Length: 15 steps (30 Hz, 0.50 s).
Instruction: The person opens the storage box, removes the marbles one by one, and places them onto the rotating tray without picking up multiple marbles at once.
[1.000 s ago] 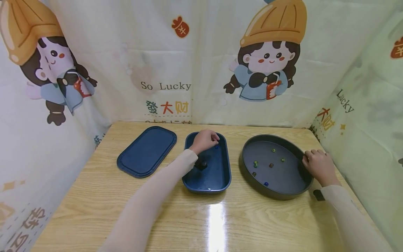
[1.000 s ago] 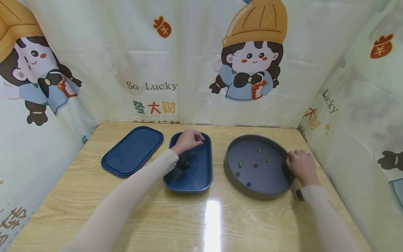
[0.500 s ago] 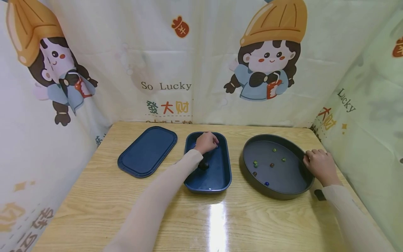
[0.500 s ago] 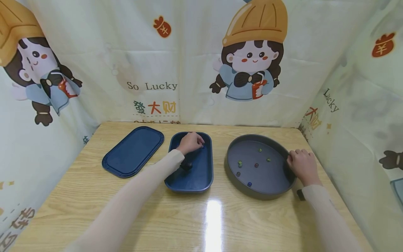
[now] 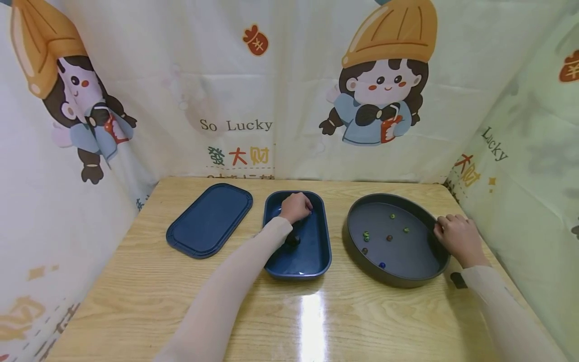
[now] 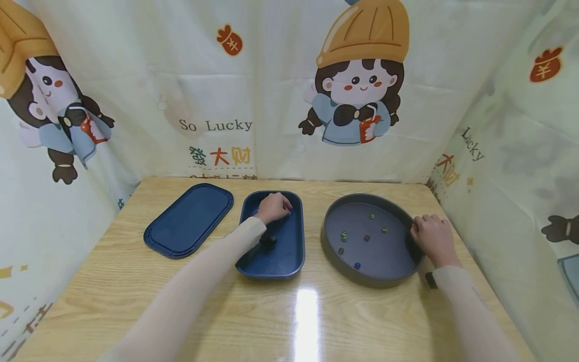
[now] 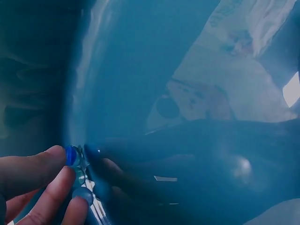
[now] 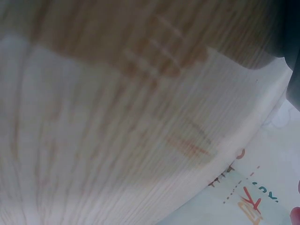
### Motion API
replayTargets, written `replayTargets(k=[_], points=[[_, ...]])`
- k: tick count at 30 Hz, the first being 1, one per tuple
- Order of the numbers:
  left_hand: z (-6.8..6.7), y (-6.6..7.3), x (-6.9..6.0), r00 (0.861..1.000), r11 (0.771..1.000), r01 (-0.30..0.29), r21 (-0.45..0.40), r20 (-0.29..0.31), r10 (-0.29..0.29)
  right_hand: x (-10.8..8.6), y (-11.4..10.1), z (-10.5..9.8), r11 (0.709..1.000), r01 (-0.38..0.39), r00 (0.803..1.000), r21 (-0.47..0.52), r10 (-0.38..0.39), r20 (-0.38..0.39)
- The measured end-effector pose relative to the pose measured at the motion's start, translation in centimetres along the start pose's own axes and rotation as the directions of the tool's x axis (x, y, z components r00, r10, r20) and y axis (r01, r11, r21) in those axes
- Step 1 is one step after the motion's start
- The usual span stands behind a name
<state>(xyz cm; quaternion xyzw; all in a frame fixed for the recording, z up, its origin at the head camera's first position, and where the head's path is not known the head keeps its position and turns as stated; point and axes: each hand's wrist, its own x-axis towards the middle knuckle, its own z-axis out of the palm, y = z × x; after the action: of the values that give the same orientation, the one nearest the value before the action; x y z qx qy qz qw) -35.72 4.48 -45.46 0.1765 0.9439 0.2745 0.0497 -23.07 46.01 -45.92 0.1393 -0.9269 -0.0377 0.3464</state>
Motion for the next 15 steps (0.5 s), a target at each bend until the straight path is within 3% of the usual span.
replayTargets(k=[15], points=[[0.81,0.12,-0.04,0.999,0.995,-0.033,0.092,0.001,0.033,0.18,-0.13,0.00,1.000,0.012,1.000,0.005,-0.012,-0.006]])
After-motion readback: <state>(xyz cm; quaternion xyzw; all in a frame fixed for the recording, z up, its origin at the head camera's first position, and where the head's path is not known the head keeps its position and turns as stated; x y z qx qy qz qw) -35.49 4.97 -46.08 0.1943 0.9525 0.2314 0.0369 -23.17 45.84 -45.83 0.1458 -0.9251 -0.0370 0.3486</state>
